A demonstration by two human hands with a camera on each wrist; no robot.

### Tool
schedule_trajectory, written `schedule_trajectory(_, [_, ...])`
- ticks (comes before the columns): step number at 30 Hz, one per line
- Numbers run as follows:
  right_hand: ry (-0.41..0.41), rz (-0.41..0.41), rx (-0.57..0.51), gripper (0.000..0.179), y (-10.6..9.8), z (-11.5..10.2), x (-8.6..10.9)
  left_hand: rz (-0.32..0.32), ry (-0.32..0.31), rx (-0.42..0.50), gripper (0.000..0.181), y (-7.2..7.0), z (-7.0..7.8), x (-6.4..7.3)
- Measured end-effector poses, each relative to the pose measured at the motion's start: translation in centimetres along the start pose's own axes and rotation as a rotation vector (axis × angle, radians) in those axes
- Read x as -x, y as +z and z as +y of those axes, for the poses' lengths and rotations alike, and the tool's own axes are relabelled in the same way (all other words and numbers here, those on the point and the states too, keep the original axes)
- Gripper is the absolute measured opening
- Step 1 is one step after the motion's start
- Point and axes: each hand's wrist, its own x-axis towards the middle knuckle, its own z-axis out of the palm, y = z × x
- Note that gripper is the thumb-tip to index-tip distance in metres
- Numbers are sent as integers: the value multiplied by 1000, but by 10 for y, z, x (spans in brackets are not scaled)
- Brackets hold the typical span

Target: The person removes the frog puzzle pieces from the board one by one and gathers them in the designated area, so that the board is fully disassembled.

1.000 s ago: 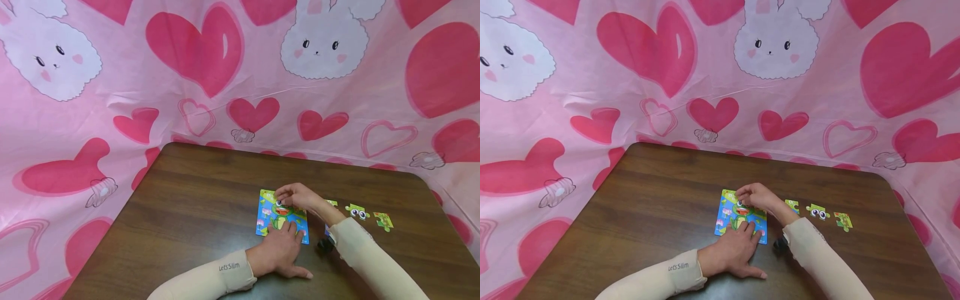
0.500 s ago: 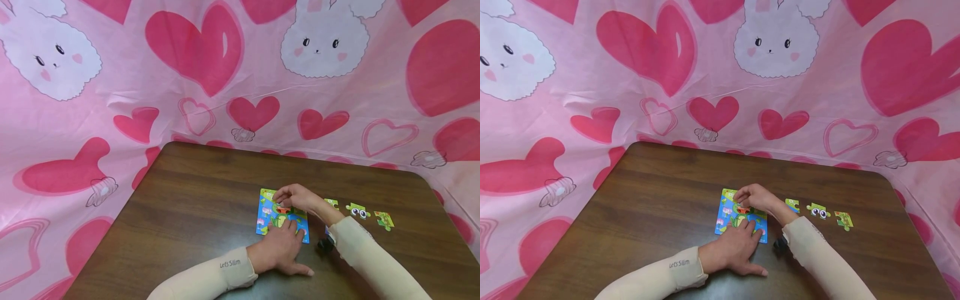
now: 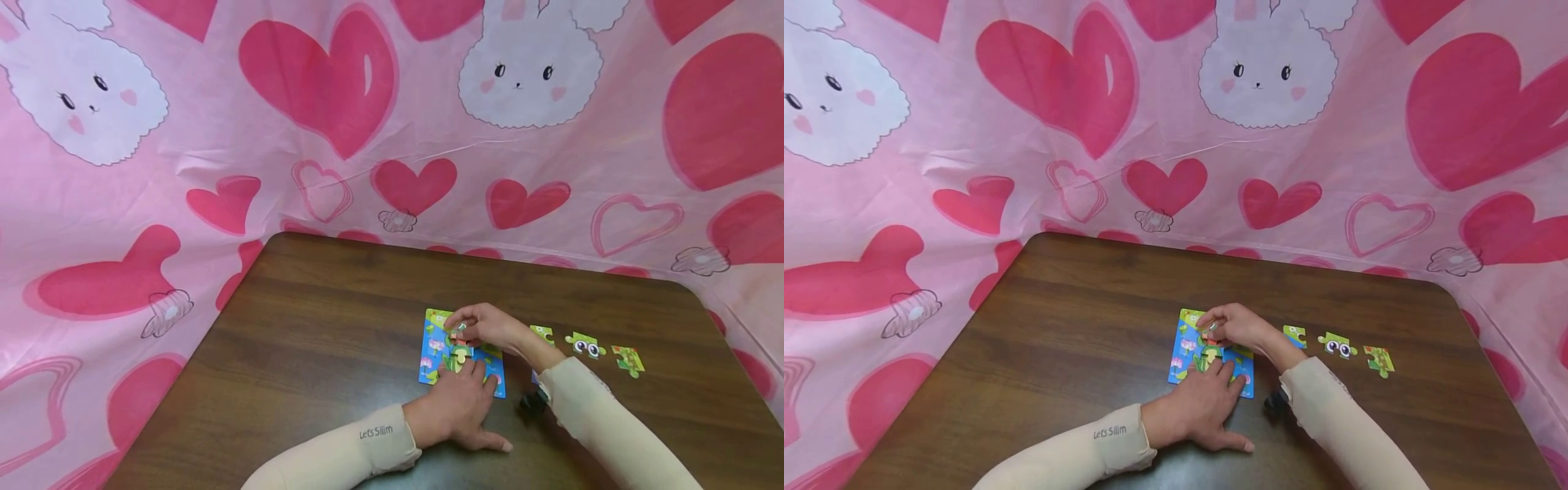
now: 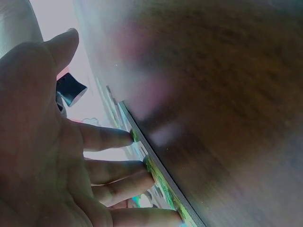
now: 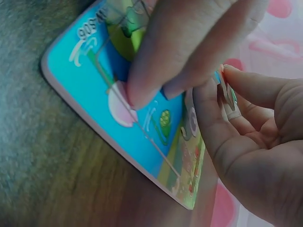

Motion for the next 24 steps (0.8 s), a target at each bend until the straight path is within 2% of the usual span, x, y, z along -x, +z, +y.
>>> schedule_trajectory(11, [-33, 47, -41, 36, -25, 1, 18, -21, 8, 0, 101, 1, -1, -3])
schedule_trajectory(16, [-28, 67, -63, 38, -38, 5, 31, -10, 2, 11, 98, 1, 0, -2])
schedule_trajectory(24, [-17, 101, -37, 43, -58, 14, 54, 10, -5, 7, 98, -1, 1, 0])
